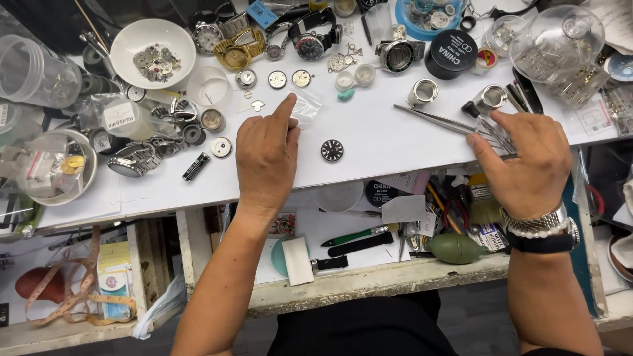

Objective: Assembling or repairing a watch movement by precisely placing tiny components using tweezers and a screwdriver

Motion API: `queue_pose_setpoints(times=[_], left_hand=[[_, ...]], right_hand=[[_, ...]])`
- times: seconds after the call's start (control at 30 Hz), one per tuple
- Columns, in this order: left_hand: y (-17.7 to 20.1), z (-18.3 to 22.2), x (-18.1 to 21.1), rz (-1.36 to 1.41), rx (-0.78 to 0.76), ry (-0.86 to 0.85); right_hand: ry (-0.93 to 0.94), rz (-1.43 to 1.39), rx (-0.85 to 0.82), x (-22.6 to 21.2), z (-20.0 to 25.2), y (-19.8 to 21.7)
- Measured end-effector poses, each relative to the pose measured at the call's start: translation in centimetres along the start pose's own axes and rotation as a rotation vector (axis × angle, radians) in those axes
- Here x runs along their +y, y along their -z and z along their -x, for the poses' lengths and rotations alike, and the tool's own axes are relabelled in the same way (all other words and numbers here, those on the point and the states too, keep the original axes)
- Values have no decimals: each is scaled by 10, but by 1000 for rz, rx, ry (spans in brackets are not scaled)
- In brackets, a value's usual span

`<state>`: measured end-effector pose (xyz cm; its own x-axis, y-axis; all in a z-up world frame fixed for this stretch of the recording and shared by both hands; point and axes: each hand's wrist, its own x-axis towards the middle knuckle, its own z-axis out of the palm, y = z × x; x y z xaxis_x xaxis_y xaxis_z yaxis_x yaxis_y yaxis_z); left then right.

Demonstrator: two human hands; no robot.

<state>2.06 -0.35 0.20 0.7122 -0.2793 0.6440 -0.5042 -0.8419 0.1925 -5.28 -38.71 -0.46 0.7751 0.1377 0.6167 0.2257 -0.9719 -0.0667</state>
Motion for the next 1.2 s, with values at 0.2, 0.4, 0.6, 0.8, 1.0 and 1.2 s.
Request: queue_pose_setpoints(times=[0.2,0.4,0.6,0.8,1.0,1.2], left_hand=[[23,-3,2,168,97,-60],[60,9,14,203,167,-47],[81,35,29,398,173,41],[87,55,30,926,256,701],[79,63,16,1222,344,949],[99,77,24,804,350,632]], right_hand=[[-8,-32,27,-3,-1,0],[118,13,53,-13,-15,-6],[142,183,-92,-20,-33,-23],[208,-300,29,-36,-52,-14],[-289,-984,184,-52,-43,-30],[-292,-1016,338,-64,-29,-52]])
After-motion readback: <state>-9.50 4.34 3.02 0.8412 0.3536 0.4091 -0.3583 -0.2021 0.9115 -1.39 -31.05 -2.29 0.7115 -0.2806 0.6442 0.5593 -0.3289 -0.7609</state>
